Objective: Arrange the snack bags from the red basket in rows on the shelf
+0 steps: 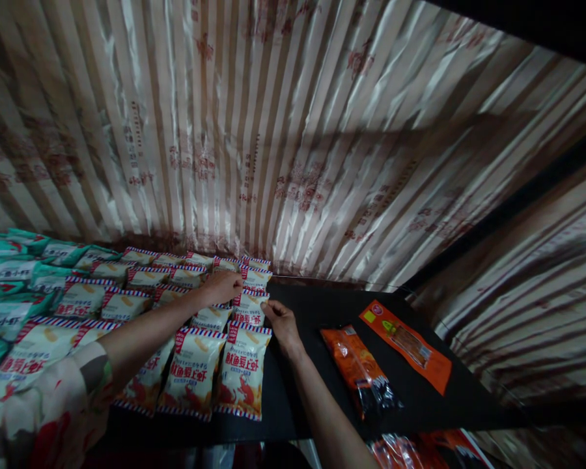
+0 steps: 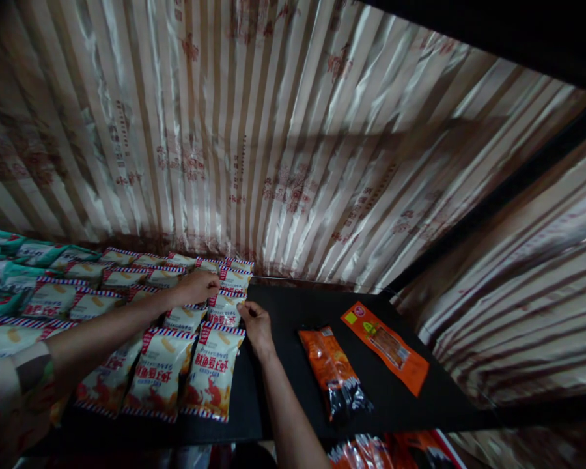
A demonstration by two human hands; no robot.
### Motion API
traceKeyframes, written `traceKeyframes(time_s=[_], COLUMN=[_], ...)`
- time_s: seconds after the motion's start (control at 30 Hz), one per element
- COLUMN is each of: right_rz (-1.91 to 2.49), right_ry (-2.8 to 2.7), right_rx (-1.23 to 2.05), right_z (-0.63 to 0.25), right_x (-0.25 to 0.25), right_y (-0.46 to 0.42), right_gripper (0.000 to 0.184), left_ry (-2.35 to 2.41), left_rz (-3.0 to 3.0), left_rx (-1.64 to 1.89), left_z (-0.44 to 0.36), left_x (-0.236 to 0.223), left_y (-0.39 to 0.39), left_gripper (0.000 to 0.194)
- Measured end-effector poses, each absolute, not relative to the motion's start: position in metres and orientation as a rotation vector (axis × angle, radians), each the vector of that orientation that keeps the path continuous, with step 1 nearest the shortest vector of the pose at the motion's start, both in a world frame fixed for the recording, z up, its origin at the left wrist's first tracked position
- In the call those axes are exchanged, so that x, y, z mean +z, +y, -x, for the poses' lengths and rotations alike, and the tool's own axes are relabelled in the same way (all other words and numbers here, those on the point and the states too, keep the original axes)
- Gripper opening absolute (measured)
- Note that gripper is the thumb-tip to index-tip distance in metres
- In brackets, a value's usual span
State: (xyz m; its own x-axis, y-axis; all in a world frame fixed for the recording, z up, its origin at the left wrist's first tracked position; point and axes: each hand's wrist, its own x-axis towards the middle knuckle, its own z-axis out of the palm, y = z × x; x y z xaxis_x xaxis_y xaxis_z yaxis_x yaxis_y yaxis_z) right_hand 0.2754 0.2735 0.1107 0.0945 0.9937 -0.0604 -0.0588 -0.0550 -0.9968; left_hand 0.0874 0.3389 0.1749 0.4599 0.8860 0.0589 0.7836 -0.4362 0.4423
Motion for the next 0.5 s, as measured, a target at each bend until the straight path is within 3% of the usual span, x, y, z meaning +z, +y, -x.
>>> traceKeyframes(time_s=[0.5], right_rz=[1.187], right_ry=[-0.930], right_rx=[1.222], right_z=[-0.2660], right_x=[0.1146], right_y=[0.2766], right_gripper=[0.036], left_ry=[1.323], left_rz=[-1.904], left_rx=[0.374], left_z=[-0.0878], left_x=[0.1761], left_y=[0.3340], left_gripper=[0.022])
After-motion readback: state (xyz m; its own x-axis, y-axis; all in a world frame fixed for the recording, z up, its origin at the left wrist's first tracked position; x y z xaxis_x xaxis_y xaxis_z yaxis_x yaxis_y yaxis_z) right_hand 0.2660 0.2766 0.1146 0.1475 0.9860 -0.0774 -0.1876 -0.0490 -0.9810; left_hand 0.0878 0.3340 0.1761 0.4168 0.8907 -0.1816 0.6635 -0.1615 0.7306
